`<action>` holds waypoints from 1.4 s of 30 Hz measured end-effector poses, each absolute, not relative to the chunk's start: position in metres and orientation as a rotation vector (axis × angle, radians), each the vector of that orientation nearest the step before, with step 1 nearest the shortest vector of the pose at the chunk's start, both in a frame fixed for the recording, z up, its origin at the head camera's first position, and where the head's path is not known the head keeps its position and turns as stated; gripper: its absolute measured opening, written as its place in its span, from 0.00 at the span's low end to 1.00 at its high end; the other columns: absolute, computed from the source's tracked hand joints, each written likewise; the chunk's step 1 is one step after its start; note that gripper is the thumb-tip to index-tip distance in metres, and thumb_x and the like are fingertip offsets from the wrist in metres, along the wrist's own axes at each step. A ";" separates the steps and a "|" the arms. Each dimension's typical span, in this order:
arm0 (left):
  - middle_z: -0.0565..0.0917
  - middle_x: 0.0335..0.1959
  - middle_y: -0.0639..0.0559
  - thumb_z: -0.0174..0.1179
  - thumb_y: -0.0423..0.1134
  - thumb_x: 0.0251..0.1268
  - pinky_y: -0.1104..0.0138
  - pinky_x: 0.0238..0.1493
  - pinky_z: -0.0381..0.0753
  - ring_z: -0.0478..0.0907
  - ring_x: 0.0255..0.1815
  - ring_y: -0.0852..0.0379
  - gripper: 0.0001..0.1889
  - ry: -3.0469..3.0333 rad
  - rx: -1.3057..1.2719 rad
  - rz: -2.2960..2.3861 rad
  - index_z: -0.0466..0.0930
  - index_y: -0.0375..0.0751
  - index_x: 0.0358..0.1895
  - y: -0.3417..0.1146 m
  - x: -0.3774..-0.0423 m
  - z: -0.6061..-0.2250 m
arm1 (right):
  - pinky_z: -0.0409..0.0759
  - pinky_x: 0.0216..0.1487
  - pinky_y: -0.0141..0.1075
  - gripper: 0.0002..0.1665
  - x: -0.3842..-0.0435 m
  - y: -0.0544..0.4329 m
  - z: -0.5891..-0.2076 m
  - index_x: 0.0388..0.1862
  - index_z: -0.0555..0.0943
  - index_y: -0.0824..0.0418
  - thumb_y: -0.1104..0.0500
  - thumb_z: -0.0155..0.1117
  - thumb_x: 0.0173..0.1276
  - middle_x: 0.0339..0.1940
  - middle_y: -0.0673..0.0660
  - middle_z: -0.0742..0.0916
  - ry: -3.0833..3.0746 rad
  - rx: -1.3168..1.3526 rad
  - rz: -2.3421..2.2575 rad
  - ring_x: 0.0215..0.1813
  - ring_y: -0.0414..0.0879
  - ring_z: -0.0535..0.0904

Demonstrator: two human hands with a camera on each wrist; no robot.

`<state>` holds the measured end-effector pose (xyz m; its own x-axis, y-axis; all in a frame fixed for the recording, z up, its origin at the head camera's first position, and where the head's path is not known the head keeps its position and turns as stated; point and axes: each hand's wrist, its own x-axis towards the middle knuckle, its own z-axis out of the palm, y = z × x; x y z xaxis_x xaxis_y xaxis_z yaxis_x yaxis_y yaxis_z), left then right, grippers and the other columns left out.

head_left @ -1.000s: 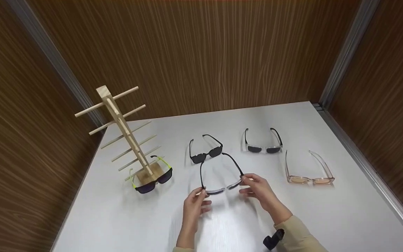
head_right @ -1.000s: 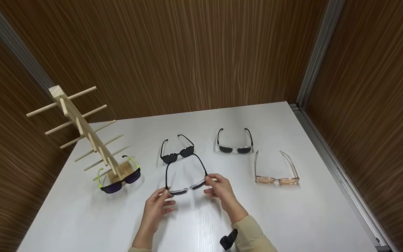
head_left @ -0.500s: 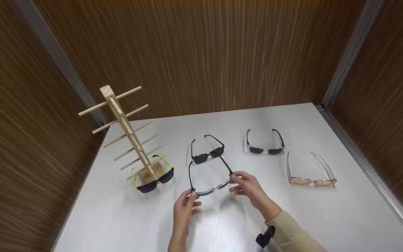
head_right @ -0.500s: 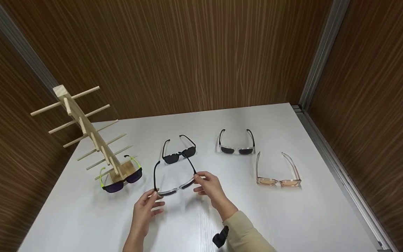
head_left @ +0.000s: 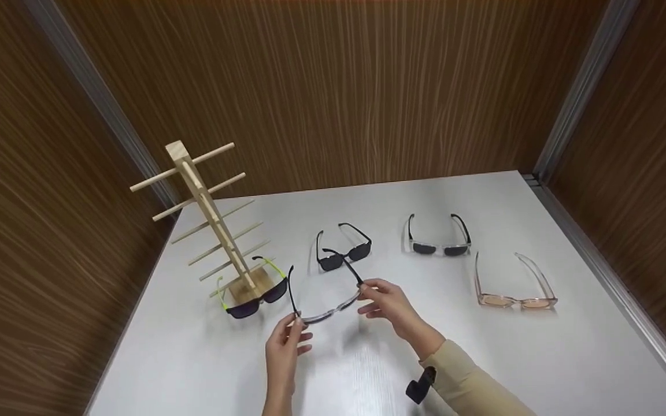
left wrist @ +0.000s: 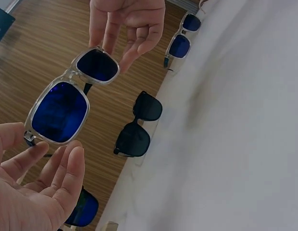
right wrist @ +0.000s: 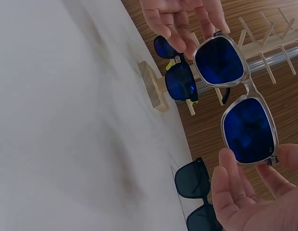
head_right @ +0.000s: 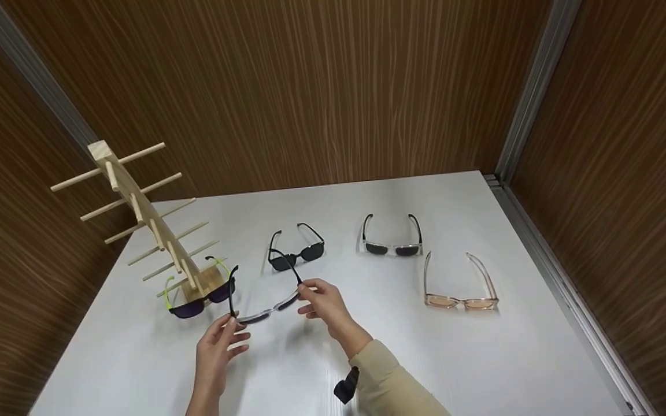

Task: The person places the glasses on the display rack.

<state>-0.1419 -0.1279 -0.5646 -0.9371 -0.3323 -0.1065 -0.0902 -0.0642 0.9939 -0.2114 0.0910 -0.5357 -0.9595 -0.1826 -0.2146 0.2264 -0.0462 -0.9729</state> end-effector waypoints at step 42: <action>0.77 0.44 0.37 0.52 0.51 0.68 0.65 0.35 0.82 0.81 0.38 0.52 0.26 -1.925 0.582 -1.919 0.70 0.34 0.60 -0.189 -0.124 -0.513 | 0.81 0.38 0.46 0.19 -0.231 0.000 -0.491 0.50 0.76 0.68 0.55 0.58 0.68 0.35 0.59 0.84 1.930 -0.172 -2.025 0.32 0.55 0.84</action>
<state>-0.1244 -0.1886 -0.5134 -0.8503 -0.5251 -0.0344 -0.0363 -0.0068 0.9993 -0.2311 -0.0004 -0.4914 -0.9357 -0.3225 -0.1433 0.1586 -0.0216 -0.9871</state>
